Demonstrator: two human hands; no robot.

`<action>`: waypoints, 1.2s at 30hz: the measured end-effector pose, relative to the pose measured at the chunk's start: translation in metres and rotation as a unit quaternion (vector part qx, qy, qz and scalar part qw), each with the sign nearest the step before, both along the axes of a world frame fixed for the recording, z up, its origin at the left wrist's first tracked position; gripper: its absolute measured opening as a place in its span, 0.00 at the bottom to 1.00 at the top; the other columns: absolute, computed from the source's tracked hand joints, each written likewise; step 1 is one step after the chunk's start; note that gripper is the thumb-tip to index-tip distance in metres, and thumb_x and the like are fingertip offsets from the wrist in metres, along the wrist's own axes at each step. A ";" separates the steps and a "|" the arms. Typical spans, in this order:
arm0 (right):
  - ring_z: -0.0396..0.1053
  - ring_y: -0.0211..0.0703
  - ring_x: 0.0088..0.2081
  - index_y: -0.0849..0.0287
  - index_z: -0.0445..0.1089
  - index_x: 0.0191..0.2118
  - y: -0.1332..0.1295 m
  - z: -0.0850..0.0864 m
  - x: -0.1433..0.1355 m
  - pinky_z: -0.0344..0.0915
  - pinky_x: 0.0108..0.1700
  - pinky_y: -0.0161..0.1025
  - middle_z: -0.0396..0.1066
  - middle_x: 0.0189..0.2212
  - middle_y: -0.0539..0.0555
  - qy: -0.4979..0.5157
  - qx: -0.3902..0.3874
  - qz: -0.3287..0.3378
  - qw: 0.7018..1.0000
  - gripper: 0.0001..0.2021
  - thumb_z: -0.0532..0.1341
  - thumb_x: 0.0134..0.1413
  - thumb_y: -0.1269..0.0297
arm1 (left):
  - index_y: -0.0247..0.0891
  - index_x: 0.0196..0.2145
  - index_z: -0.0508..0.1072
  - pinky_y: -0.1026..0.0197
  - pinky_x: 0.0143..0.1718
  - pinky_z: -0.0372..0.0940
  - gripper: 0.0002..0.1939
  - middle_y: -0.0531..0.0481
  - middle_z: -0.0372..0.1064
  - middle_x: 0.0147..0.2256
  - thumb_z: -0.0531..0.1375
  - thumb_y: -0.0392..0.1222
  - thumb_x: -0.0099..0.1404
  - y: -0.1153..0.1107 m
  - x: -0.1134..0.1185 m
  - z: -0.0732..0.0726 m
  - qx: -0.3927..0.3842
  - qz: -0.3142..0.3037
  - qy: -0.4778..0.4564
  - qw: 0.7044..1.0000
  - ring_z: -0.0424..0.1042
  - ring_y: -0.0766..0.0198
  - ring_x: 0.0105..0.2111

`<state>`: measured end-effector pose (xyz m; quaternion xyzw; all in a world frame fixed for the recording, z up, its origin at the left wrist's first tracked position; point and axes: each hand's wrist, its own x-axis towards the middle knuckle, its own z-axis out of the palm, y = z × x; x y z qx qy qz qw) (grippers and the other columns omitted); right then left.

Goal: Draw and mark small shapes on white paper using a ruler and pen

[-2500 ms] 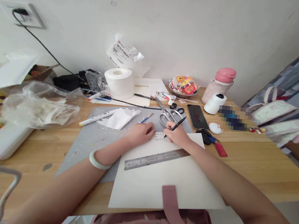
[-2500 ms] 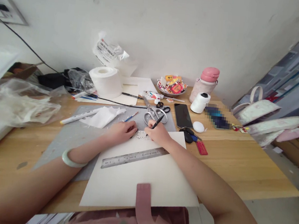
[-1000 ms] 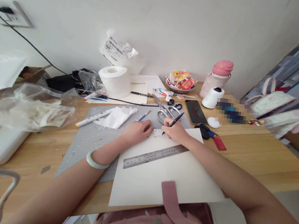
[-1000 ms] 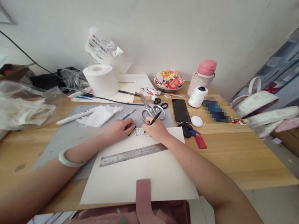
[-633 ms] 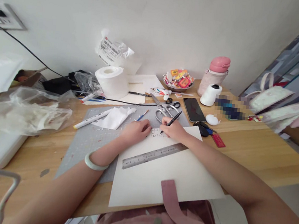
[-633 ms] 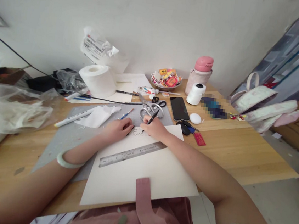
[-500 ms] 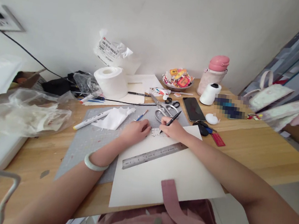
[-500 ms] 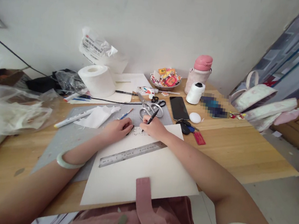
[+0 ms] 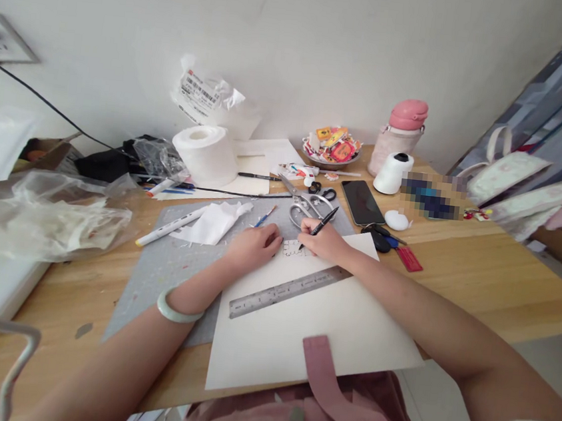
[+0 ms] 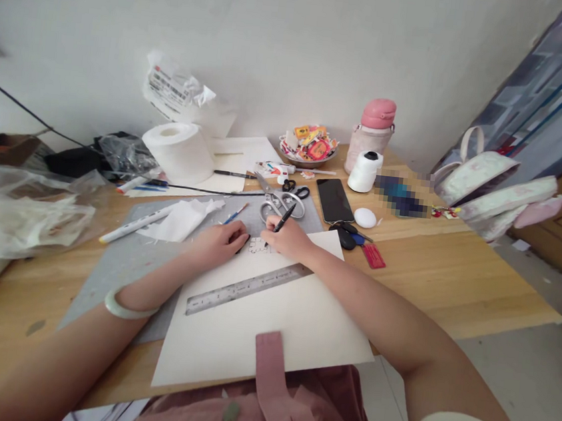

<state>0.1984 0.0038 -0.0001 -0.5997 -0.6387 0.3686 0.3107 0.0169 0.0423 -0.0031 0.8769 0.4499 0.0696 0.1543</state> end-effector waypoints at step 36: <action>0.55 0.33 0.16 0.57 0.52 0.22 0.000 -0.004 0.002 0.50 0.22 0.33 0.54 0.12 0.42 0.017 0.015 0.016 1.000 0.06 0.53 0.41 0.66 | 0.40 0.29 0.65 0.63 0.24 0.51 0.11 0.52 0.68 0.24 0.48 0.46 0.63 -0.002 0.001 0.004 -0.004 0.024 0.013 1.000 0.67 0.63 0.25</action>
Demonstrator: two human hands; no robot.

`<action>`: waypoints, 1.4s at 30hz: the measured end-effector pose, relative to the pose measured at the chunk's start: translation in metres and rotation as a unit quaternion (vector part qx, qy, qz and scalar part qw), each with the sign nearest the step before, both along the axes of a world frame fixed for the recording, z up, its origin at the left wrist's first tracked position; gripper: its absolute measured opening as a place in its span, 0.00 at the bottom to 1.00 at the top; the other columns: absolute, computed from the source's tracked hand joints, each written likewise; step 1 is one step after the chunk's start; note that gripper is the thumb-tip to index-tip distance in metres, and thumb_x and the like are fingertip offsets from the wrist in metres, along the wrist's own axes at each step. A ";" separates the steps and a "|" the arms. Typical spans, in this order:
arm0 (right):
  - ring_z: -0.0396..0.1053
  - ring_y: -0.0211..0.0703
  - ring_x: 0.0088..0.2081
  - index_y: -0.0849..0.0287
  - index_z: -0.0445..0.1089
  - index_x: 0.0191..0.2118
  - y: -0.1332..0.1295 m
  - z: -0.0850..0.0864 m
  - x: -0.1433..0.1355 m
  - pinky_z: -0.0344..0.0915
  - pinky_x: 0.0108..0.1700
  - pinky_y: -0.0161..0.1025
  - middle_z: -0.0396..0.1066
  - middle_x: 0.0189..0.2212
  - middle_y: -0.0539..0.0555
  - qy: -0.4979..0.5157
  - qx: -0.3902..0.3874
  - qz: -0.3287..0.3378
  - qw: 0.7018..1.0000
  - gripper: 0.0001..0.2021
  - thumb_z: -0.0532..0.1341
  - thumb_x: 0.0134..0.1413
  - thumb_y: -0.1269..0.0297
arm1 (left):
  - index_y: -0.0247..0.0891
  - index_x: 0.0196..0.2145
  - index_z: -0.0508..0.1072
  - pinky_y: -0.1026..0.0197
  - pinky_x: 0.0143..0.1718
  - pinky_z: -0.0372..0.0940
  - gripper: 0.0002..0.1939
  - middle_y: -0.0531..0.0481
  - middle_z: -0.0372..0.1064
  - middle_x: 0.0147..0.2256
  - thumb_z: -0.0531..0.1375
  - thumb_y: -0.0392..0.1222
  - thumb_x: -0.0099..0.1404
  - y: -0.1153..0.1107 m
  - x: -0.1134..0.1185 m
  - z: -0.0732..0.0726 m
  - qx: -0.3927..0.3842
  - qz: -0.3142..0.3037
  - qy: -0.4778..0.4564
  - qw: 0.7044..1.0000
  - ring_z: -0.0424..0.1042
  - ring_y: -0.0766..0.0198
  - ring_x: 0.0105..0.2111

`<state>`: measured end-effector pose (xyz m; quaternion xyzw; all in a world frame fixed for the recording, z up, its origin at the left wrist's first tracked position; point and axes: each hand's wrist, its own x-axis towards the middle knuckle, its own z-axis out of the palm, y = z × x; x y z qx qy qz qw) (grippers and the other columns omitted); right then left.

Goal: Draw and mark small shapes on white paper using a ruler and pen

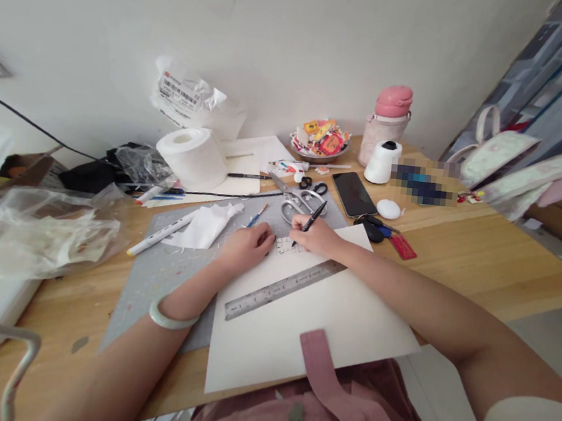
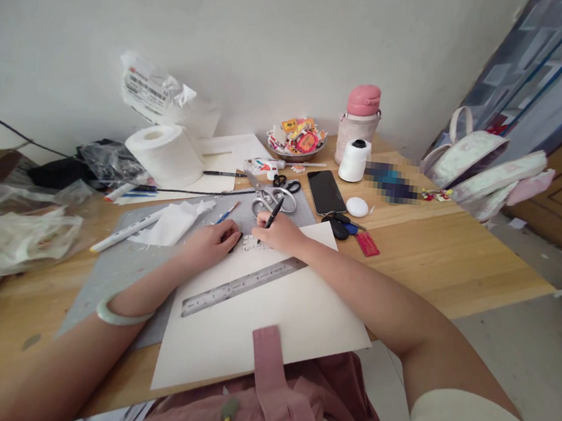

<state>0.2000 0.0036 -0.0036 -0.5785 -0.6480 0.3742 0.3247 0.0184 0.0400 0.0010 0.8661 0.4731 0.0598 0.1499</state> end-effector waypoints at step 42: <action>0.56 0.32 0.15 0.56 0.49 0.22 0.000 -0.001 -0.003 0.50 0.21 0.32 0.51 0.13 0.42 0.006 0.013 -0.040 0.999 0.08 0.53 0.41 0.66 | 0.41 0.28 0.63 0.62 0.24 0.50 0.11 0.50 0.69 0.24 0.47 0.46 0.64 0.001 -0.001 -0.002 0.004 -0.013 -0.005 1.000 0.66 0.62 0.24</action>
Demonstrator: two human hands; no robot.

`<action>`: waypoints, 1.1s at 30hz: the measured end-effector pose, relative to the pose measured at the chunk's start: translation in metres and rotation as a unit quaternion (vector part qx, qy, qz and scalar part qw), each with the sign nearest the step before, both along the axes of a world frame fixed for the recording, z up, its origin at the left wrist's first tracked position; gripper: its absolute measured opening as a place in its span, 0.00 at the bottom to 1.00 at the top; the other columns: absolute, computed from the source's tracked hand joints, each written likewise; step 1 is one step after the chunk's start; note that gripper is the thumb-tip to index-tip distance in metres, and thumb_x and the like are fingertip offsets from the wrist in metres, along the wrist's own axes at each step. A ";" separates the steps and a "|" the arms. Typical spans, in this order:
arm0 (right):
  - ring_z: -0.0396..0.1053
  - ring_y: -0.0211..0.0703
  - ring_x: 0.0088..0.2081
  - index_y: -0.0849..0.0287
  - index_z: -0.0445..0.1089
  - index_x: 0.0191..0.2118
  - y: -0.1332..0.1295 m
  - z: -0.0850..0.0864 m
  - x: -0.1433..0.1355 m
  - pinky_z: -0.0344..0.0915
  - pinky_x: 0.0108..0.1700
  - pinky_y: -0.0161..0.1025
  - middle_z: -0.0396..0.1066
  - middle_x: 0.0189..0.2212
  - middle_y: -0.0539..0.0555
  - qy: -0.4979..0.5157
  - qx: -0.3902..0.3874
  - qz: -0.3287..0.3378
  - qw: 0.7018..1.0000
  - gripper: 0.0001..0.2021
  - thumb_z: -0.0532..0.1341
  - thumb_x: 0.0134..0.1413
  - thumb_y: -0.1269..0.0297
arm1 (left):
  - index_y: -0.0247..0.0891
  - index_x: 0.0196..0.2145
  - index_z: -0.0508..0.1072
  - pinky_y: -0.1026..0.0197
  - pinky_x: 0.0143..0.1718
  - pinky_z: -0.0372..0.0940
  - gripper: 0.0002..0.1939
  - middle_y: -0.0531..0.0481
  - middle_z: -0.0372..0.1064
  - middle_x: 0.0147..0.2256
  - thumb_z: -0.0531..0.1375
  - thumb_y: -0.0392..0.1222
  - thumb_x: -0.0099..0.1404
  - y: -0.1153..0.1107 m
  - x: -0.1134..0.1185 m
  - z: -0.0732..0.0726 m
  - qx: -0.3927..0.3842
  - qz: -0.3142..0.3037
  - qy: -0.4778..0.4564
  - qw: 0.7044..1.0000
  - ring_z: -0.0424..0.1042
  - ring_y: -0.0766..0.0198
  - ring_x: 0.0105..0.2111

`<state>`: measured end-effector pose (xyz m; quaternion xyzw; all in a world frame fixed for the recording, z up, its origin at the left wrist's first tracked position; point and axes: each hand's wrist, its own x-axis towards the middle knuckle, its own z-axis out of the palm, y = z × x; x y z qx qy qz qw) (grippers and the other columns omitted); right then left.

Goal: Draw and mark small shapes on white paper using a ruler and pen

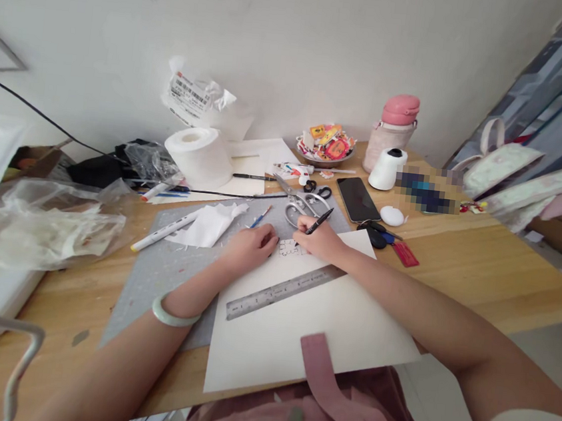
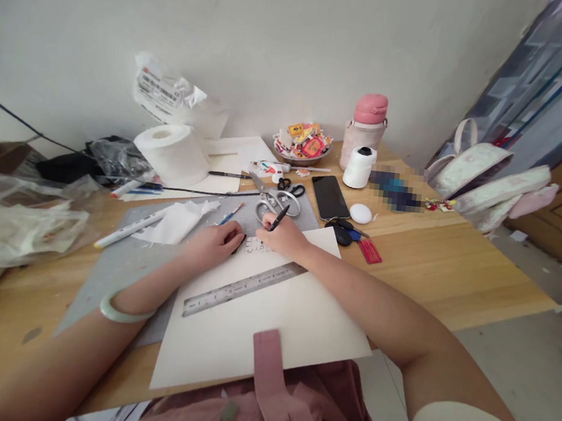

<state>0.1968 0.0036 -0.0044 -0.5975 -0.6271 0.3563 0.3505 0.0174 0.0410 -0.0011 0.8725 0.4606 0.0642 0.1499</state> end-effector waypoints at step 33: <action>0.57 0.34 0.15 0.56 0.52 0.22 0.002 -0.001 0.001 0.52 0.22 0.33 0.54 0.11 0.42 -0.003 -0.006 -0.024 1.000 0.06 0.53 0.41 0.65 | 0.41 0.30 0.64 0.62 0.25 0.52 0.11 0.50 0.69 0.25 0.47 0.46 0.64 0.000 0.001 0.001 -0.002 -0.006 -0.007 1.000 0.68 0.62 0.26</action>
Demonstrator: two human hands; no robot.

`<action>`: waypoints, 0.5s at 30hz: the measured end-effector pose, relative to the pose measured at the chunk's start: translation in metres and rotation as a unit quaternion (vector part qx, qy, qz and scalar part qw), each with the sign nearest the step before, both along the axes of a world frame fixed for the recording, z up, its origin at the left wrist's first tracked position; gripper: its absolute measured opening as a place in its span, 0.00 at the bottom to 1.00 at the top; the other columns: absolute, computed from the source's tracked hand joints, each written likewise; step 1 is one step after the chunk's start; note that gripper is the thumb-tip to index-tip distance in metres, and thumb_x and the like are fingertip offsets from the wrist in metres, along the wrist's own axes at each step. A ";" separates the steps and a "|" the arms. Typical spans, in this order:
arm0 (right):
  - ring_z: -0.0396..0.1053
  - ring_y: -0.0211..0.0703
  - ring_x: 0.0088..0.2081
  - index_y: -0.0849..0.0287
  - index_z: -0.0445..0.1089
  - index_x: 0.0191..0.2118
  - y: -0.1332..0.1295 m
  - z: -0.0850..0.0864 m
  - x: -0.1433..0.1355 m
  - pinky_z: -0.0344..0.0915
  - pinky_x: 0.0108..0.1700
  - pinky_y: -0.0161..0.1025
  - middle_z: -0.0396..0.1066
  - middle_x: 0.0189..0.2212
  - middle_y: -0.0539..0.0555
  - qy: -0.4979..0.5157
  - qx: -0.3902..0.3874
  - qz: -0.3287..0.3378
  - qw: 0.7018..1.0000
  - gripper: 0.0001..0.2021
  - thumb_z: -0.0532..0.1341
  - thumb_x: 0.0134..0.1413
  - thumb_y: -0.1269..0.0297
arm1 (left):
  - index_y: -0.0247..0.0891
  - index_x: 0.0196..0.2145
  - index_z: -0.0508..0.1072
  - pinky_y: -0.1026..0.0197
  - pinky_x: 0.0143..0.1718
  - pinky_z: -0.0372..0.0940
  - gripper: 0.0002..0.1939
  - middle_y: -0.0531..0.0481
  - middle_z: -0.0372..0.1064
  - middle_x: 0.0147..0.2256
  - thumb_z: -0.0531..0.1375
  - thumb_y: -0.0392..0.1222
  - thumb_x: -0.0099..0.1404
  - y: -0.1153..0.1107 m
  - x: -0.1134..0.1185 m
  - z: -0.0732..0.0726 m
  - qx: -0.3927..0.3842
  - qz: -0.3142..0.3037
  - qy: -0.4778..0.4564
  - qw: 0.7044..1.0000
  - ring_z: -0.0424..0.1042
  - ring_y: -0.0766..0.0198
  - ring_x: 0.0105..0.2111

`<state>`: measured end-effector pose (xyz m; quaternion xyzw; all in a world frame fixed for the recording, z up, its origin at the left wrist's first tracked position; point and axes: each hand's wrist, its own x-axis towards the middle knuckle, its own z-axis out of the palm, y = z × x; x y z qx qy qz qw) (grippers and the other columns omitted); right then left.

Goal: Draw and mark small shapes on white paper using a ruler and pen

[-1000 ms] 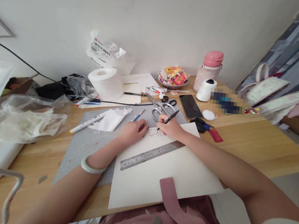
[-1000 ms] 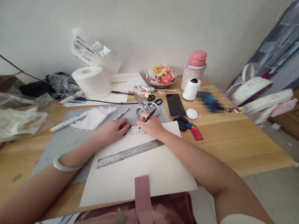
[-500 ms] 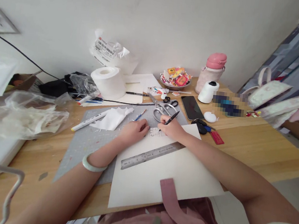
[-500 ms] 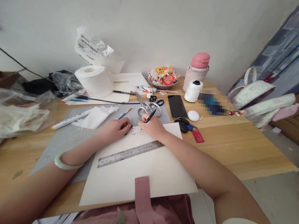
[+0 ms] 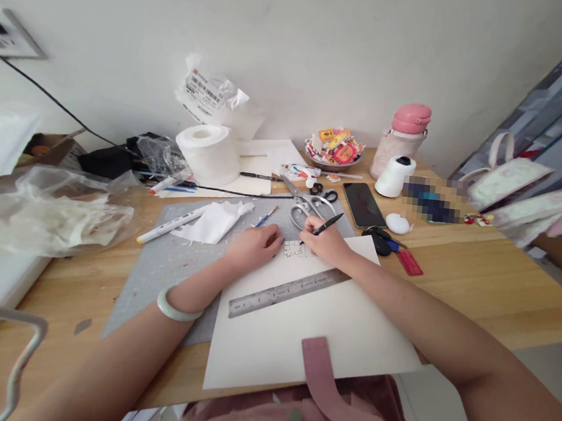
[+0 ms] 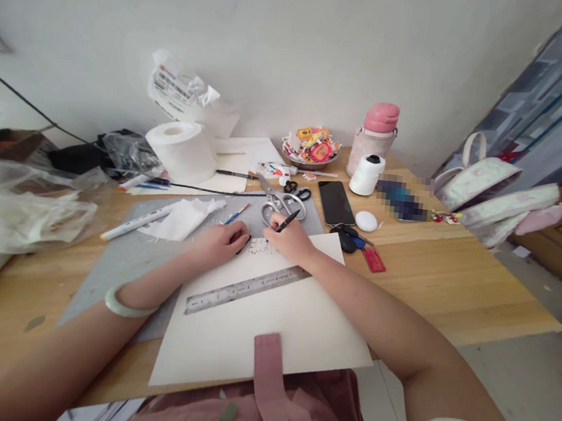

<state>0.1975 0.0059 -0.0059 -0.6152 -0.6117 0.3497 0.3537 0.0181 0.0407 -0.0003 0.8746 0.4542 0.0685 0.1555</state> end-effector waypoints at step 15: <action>0.54 0.31 0.12 0.56 0.53 0.22 -0.004 0.007 0.011 0.50 0.16 0.29 0.58 0.09 0.42 0.032 -0.046 0.016 0.998 0.05 0.53 0.43 0.67 | 0.40 0.30 0.65 0.63 0.24 0.52 0.11 0.50 0.69 0.25 0.47 0.45 0.64 -0.002 -0.001 0.003 0.012 -0.013 -0.006 1.000 0.67 0.63 0.25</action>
